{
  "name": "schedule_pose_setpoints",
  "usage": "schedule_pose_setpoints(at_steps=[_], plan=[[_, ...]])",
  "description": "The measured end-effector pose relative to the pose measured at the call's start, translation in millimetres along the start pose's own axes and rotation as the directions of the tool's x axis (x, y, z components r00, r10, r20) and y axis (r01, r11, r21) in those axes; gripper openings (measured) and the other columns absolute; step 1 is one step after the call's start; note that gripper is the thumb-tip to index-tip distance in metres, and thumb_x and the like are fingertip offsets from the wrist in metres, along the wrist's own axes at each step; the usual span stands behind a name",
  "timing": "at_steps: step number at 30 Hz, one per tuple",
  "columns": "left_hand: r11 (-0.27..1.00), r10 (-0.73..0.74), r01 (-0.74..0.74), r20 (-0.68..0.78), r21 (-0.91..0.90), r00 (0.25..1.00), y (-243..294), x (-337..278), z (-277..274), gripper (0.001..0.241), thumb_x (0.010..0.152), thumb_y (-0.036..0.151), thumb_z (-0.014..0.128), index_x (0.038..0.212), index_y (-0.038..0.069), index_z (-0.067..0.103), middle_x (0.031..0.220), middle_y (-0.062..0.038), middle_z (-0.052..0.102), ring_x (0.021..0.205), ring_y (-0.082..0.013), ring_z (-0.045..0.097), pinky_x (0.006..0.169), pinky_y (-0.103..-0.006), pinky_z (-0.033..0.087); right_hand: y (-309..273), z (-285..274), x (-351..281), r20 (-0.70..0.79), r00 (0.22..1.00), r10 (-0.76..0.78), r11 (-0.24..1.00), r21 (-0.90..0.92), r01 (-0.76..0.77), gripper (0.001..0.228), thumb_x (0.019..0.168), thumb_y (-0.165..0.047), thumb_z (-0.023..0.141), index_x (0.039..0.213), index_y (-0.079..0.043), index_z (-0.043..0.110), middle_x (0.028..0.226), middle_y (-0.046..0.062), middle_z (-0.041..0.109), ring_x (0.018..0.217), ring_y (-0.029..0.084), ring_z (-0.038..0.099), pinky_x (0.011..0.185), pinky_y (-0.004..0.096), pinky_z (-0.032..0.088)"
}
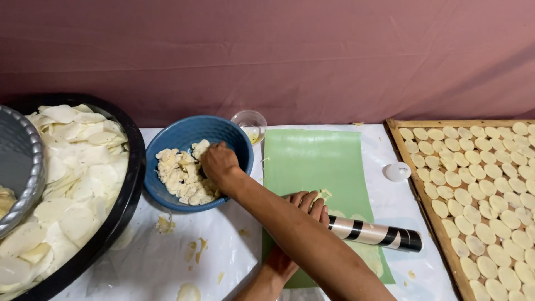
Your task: Rolling out dough into a thin layer on a mat using a rolling pin
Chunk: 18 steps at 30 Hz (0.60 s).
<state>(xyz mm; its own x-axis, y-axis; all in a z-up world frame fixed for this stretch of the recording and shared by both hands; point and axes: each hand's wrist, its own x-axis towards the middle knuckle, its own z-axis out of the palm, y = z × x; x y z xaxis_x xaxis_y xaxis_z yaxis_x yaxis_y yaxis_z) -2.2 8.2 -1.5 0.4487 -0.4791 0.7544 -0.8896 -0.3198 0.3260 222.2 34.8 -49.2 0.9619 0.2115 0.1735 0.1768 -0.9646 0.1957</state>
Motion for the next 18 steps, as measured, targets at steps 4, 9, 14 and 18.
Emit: schedule_pose_setpoints(at_steps=[4,9,14,18], plan=[[0.992,0.068,-0.039,-0.257,0.117,0.964,-24,-19,58,0.025,0.095,0.033,0.056,0.095,0.015,0.072,0.099,-0.006,0.071,0.094,-0.0264,0.071,0.074,-0.0451,0.055,-23,30,3,-0.093,0.955,0.282,0.959,0.062,-0.278,0.032,0.093,-0.02,0.041,0.095,-0.001,0.066,0.085,0.007,0.065,0.089,0.03,0.066,0.06,0.039,0.06],[0.993,0.05,-0.021,-0.263,0.112,0.964,-24,-18,59,0.028,0.096,0.035,0.055,0.093,0.015,0.073,0.098,-0.005,0.072,0.093,-0.0257,0.071,0.074,-0.0447,0.055,0,14,-7,-0.059,0.996,0.062,0.997,0.045,-0.06,0.034,0.09,-0.012,0.041,0.085,-0.005,0.074,0.074,0.009,0.068,0.079,0.028,0.068,0.061,0.038,0.058],[0.989,-0.001,-0.001,0.015,0.149,1.0,-33,-35,67,0.03,0.095,0.04,0.057,0.102,0.018,0.076,0.105,-0.005,0.073,0.104,-0.027,0.069,0.086,-0.0489,0.052,19,21,-2,-0.359,0.932,0.052,0.992,0.123,-0.008,0.029,0.088,-0.018,0.049,0.066,-0.012,0.067,0.06,0.012,0.065,0.062,0.031,0.069,0.053,0.04,0.056],[0.989,-0.102,0.078,0.194,0.129,0.976,-23,-20,44,0.025,0.09,0.038,0.059,0.092,0.019,0.075,0.094,-0.003,0.071,0.099,-0.0254,0.068,0.089,-0.0479,0.049,34,-50,-26,-0.348,0.915,0.205,0.872,0.49,-0.009,0.052,0.102,-0.038,0.044,0.074,0.002,0.062,0.069,0.026,0.068,0.066,0.048,0.072,0.058,0.056,0.059]])
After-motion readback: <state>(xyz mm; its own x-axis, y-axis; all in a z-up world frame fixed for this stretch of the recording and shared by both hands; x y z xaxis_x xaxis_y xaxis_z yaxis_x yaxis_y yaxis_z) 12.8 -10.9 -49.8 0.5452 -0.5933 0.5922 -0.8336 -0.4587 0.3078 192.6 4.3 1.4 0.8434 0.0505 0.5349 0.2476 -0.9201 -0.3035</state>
